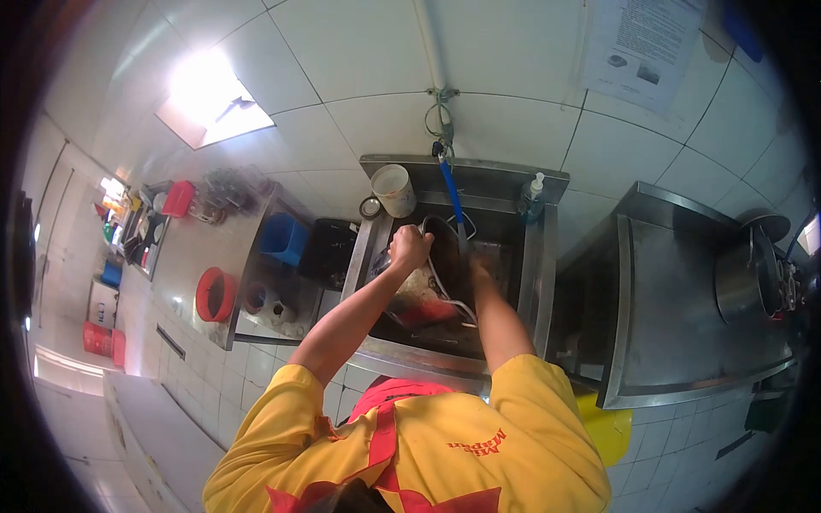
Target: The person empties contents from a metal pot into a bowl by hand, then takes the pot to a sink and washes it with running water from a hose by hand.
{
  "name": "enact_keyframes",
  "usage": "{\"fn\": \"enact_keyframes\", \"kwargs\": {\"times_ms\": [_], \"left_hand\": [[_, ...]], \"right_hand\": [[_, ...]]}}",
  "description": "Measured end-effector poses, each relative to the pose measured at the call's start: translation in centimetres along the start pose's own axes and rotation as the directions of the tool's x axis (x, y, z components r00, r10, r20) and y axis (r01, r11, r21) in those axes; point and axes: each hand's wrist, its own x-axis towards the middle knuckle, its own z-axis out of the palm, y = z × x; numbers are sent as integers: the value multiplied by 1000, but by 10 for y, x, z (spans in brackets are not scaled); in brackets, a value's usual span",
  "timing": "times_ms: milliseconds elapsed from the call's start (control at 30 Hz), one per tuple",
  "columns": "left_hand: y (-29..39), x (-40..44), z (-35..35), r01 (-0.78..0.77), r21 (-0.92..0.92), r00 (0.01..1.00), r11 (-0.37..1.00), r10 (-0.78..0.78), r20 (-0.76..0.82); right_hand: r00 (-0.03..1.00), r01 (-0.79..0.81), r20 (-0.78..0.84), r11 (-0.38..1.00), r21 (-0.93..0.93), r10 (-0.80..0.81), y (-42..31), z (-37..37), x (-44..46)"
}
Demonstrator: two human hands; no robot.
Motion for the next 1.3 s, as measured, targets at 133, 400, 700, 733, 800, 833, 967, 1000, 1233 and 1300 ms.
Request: {"fn": "enact_keyframes", "kwargs": {"times_ms": [133,400,700,733,800,833,967,1000,1233,1300], "left_hand": [[-21,7,8,-98,6,994,995,98,-37],[-56,-31,-14,-270,14,938,963,267,-220],[-58,-86,-99,-430,61,793,901,409,-452],[-63,-90,-109,-461,68,766,885,435,-473],[-68,-103,-130,-507,74,733,859,475,-487],[-72,-108,-137,-521,110,701,846,498,-511],[-82,-127,-156,-467,167,701,868,479,-529],[-86,-127,-158,-451,198,689,871,480,-543],[-128,-115,-131,-409,378,674,831,554,-489],[-133,-117,-115,-425,424,670,800,593,-446]], "right_hand": [[972,204,-25,898,-390,-232,-1,14,-67],[942,274,-5,776,-568,-336,11,3,-76],[852,199,233,-122,-972,-468,5,10,-123],[853,201,237,-125,-971,-465,4,8,-112],[797,298,406,-293,-909,-447,4,-1,-80],[801,296,404,-294,-909,-441,5,1,-57],[912,150,-218,776,-612,-348,-15,70,-132],[891,144,-290,822,-550,-350,-20,86,-147],[507,526,-249,525,-669,-825,-17,107,-134],[-103,680,33,-94,-727,-994,-14,119,-157]]}}
